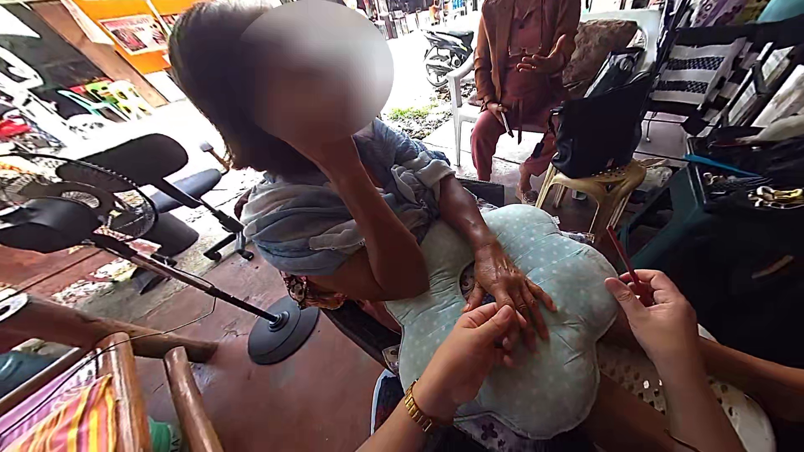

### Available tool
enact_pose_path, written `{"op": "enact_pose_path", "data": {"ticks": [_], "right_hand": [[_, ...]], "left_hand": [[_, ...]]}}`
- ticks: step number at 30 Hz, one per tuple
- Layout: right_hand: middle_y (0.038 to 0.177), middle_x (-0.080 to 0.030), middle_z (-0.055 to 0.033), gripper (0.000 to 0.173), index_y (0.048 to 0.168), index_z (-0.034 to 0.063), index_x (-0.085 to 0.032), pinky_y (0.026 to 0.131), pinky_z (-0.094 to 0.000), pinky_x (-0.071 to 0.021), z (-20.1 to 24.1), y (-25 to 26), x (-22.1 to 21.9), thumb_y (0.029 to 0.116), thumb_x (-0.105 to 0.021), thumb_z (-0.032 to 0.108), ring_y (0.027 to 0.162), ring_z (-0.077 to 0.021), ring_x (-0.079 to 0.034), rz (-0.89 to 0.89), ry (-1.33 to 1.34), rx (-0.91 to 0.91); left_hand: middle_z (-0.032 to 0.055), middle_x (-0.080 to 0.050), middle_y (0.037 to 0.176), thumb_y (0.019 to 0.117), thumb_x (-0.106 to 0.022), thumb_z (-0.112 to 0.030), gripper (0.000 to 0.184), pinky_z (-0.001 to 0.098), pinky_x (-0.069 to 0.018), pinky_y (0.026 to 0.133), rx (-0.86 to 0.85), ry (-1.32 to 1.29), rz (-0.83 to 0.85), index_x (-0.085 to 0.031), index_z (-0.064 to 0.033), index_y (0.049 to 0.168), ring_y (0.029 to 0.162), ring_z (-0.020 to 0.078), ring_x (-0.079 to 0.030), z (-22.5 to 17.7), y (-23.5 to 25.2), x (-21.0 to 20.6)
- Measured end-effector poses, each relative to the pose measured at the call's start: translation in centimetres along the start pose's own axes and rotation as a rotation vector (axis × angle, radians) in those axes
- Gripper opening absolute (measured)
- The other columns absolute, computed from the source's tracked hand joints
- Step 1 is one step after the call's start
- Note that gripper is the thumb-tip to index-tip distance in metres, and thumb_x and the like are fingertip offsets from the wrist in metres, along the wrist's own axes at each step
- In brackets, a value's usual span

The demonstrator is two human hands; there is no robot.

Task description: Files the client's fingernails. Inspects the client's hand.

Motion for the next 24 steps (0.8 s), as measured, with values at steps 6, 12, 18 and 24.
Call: {"op": "enact_pose_path", "data": {"ticks": [6, 12, 18, 24], "right_hand": [[0.111, -0.067, -0.0018, 0.091, 0.139, 0.0020, -0.049, 0.084, -0.0269, -0.0583, 2.7, -1.0, -1.2, 0.0776, -0.076, 0.064, 0.096, -0.0037, -0.067, 0.298, 0.326, -0.355], [0.096, -0.074, -0.0069, 0.042, 0.128, 0.0050, -0.059, 0.077, -0.0353, -0.0646, 3.2, -1.1, -3.1, 0.0893, -0.075, 0.005, 0.083, -0.0160, -0.075, 0.174, 0.677, -0.478], [0.093, -0.074, -0.0059, 0.031, 0.120, 0.0045, -0.061, 0.077, -0.0344, -0.0639, 4.4, -1.9, -3.9, 0.0910, -0.071, 0.003, 0.083, -0.0150, -0.074, 0.019, 0.837, -0.484], [0.094, -0.074, -0.0051, 0.027, 0.119, 0.0060, -0.062, 0.078, -0.0334, -0.0637, 5.0, -2.2, -3.7, 0.0926, -0.068, 0.002, 0.085, -0.0141, -0.074, 0.015, 0.888, -0.448]], "left_hand": [[0.0021, -0.063, 0.078, 0.1101, -0.039, -0.019, 0.031, 0.0198, -0.0538, 0.058, 0.019, 0.037, 0.028, -0.063, -0.0049, 0.096, 0.065, 0.0068, -0.061, -0.5, 0.2, -0.6], [0.0022, -0.062, 0.082, 0.1094, -0.042, -0.017, 0.030, 0.0316, -0.0534, 0.088, -0.090, 0.125, -0.085, -0.062, -0.0069, 0.089, 0.084, 0.0124, -0.062, -1.9, -0.1, -1.6], [0.0055, -0.061, 0.087, 0.1109, -0.034, -0.028, 0.035, 0.0377, -0.0546, 0.090, -0.170, -0.046, 0.007, -0.057, -0.0093, 0.092, 0.088, 0.0184, -0.064, -2.5, -0.1, -1.1], [0.0052, -0.063, 0.093, 0.1109, -0.036, -0.031, 0.035, 0.0417, -0.0554, 0.093, -0.250, -0.165, 0.013, -0.061, -0.0108, 0.097, 0.093, 0.0197, -0.066, -3.7, -1.2, -0.5]]}}
Point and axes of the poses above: each hand's wrist, its own y-axis towards the middle knuckle, its own x-axis out of the back of the hand, z = x × y, the point moved 1 cm from there along y, towards the middle knuckle
